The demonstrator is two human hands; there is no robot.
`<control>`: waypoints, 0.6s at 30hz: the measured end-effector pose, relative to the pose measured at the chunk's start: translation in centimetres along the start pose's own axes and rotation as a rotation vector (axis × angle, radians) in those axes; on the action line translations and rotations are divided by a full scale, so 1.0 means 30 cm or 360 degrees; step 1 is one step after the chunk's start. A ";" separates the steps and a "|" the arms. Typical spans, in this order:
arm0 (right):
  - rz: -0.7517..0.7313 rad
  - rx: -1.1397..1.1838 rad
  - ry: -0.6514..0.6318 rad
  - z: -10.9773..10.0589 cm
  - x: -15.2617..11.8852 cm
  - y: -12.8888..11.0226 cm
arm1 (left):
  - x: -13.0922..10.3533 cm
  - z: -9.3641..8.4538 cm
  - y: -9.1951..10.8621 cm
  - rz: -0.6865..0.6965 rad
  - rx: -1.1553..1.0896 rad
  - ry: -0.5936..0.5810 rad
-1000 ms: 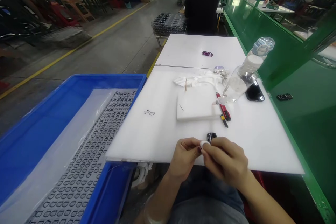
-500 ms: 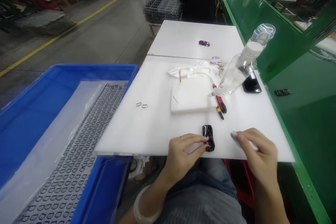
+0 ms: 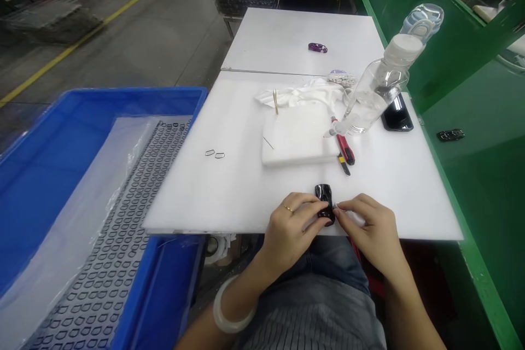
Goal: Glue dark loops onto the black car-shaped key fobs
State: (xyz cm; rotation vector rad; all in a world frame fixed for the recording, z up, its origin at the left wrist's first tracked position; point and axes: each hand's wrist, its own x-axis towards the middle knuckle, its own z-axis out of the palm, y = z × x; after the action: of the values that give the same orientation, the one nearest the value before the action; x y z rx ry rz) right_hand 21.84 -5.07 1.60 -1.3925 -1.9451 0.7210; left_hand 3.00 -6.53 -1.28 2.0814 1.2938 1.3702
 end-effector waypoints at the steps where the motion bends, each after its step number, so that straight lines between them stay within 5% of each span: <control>1: -0.0001 -0.0007 -0.0004 0.000 0.000 -0.001 | -0.001 -0.002 -0.001 -0.0046 -0.0005 0.0007; 13: -0.0015 -0.0036 -0.0048 0.007 0.005 -0.005 | 0.011 -0.006 0.001 -0.0279 0.0013 -0.0079; 18: -0.0384 -0.0092 0.0185 0.001 -0.032 0.022 | 0.052 -0.054 -0.006 -0.0201 0.0020 -0.0644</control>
State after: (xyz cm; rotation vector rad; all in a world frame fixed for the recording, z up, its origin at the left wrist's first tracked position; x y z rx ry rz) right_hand 22.46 -5.79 0.93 -1.1778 -2.0100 0.4644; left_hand 1.70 -5.48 0.24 2.1024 1.2332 0.8326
